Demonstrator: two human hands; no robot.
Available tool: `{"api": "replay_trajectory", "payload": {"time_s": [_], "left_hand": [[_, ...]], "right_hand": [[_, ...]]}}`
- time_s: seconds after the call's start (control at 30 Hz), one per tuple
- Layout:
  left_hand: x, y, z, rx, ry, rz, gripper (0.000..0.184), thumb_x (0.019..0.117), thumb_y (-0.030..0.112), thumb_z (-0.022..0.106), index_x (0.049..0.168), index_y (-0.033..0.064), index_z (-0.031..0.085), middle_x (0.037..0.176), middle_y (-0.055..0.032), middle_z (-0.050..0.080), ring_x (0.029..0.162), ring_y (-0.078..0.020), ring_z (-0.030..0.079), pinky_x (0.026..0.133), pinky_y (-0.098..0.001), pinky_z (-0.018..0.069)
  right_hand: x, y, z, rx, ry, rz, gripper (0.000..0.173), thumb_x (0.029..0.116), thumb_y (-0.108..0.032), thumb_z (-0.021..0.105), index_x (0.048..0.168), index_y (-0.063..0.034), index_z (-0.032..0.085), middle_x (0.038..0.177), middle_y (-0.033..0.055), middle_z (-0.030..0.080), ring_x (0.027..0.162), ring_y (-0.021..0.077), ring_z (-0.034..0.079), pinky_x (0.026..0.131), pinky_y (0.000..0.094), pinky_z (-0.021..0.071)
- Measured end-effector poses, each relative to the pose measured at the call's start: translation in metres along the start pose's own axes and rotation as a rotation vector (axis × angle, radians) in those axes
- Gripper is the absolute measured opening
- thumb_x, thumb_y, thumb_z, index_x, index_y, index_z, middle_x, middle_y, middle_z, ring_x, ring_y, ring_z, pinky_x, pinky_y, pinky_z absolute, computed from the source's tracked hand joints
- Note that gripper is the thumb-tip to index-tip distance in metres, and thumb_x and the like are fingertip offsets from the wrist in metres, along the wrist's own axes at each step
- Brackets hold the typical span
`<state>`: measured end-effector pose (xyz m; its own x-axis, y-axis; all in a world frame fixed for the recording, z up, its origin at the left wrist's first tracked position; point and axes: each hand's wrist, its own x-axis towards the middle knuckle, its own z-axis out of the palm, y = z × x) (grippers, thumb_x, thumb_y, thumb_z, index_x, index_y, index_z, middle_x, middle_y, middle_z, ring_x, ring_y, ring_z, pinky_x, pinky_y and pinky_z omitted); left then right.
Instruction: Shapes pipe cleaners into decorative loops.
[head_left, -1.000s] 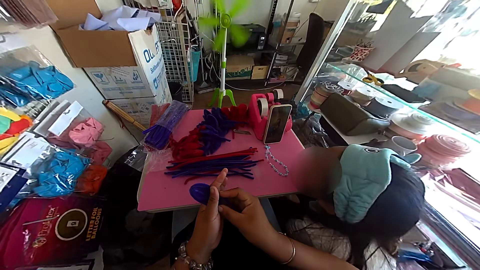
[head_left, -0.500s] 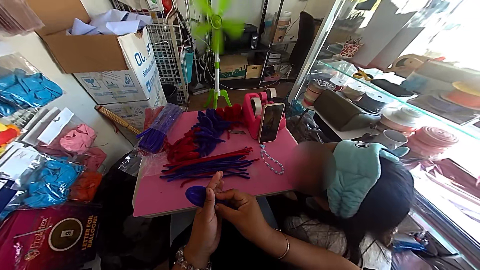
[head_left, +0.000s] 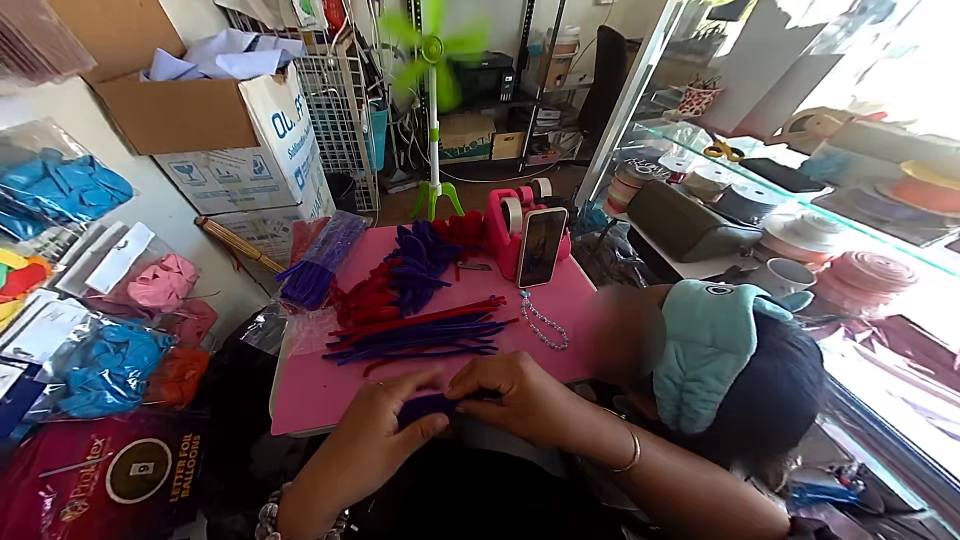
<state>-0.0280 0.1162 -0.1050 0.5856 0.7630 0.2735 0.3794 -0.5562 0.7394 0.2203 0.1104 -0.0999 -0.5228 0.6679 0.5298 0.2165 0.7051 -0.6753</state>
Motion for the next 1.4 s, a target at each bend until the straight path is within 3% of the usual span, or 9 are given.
{"api": "replay_trajectory", "payload": {"time_s": [0.13, 0.27, 0.33, 0.5, 0.6, 0.8, 1.07, 1.2, 1.4], "left_hand": [[0.009, 0.023, -0.002, 0.107, -0.253, -0.146, 0.038, 0.1038, 0.042, 0.054, 0.113, 0.0091, 0.07, 0.09, -0.0056, 0.071, 0.082, -0.0172, 0.067, 0.074, -0.0427, 0.0541], [0.015, 0.028, -0.003, -0.023, -0.308, -0.221, 0.034, 0.1063, 0.039, 0.05, 0.112, 0.0112, 0.068, 0.092, 0.0044, 0.074, 0.084, -0.0047, 0.069, 0.079, -0.0294, 0.0553], [0.016, 0.029, 0.001, -0.151, -0.282, -0.232, 0.027, 0.1081, 0.032, 0.049, 0.106, 0.0112, 0.066, 0.081, 0.0084, 0.069, 0.072, 0.0003, 0.066, 0.069, -0.0201, 0.0553], [0.009, 0.019, 0.015, -0.499, -0.082, -0.159, 0.026, 0.1096, 0.028, 0.046, 0.106, 0.0118, 0.066, 0.072, 0.0116, 0.06, 0.057, 0.0048, 0.055, 0.053, -0.0107, 0.0477], [0.005, 0.015, 0.026, -0.587, 0.044, -0.074, 0.026, 0.1091, 0.03, 0.048, 0.109, 0.0109, 0.066, 0.073, 0.0106, 0.062, 0.057, 0.004, 0.055, 0.052, -0.0109, 0.0474], [0.005, 0.016, 0.039, -0.464, 0.123, 0.015, 0.027, 0.1084, 0.032, 0.049, 0.103, 0.009, 0.064, 0.078, 0.0076, 0.066, 0.06, 0.0042, 0.058, 0.054, -0.0107, 0.0489], [0.004, 0.015, 0.039, -0.493, 0.085, 0.017, 0.031, 0.1091, 0.033, 0.047, 0.106, 0.0081, 0.065, 0.081, 0.0062, 0.07, 0.06, 0.0034, 0.06, 0.053, -0.0117, 0.0501], [0.005, 0.016, 0.039, -0.502, 0.111, 0.009, 0.029, 0.1094, 0.029, 0.047, 0.104, 0.0087, 0.066, 0.08, 0.006, 0.072, 0.059, 0.0031, 0.061, 0.053, -0.0119, 0.0506], [0.005, 0.02, 0.037, -0.522, 0.16, -0.042, 0.026, 0.1095, 0.024, 0.048, 0.105, 0.0069, 0.067, 0.079, 0.0048, 0.072, 0.056, 0.0018, 0.061, 0.05, -0.0125, 0.0502]], "right_hand": [[0.005, -0.011, -0.003, -0.211, -0.043, -0.193, 0.011, 0.0928, 0.0, 0.065, 0.097, 0.0011, 0.076, 0.097, 0.0119, 0.076, 0.097, 0.0165, 0.072, 0.093, 0.024, 0.0552], [0.008, -0.015, -0.009, -0.287, -0.079, -0.223, 0.013, 0.095, 0.0, 0.062, 0.096, -0.0007, 0.075, 0.096, 0.0108, 0.075, 0.097, 0.0171, 0.072, 0.093, 0.0238, 0.0543], [0.009, -0.015, -0.013, -0.322, -0.062, -0.211, 0.013, 0.0961, -0.003, 0.063, 0.098, -0.0027, 0.076, 0.098, 0.0087, 0.075, 0.099, 0.0164, 0.071, 0.095, 0.0247, 0.054], [-0.001, -0.014, -0.009, -0.338, 0.348, 0.019, 0.051, 0.0906, -0.027, 0.075, 0.137, -0.009, 0.061, 0.141, 0.0099, 0.061, 0.137, 0.0277, 0.051, 0.111, 0.0576, 0.038], [-0.011, -0.004, 0.008, 0.01, 0.58, 0.102, 0.062, 0.0881, -0.021, 0.08, 0.138, 0.003, 0.052, 0.139, 0.0146, 0.059, 0.133, 0.0195, 0.053, 0.112, 0.0375, 0.046], [-0.016, -0.008, 0.024, 0.412, 0.39, 0.3, 0.021, 0.0912, -0.022, 0.077, 0.103, -0.0054, 0.075, 0.129, 0.0056, 0.066, 0.122, 0.0103, 0.06, 0.102, 0.0273, 0.0525], [-0.011, -0.014, 0.019, 0.591, 0.307, 0.304, 0.024, 0.0939, -0.004, 0.07, 0.118, 0.0006, 0.07, 0.114, 0.0047, 0.071, 0.1, 0.0093, 0.069, 0.089, 0.0271, 0.0589], [-0.012, -0.011, 0.023, 0.524, 0.362, 0.262, 0.014, 0.0937, -0.007, 0.072, 0.106, -0.0007, 0.074, 0.116, 0.005, 0.07, 0.104, 0.0082, 0.067, 0.092, 0.0259, 0.0571], [-0.015, -0.008, 0.017, 0.455, 0.316, 0.273, 0.033, 0.0913, -0.008, 0.075, 0.122, 0.0019, 0.068, 0.131, 0.0094, 0.065, 0.113, 0.0123, 0.066, 0.098, 0.0281, 0.0565]]}}
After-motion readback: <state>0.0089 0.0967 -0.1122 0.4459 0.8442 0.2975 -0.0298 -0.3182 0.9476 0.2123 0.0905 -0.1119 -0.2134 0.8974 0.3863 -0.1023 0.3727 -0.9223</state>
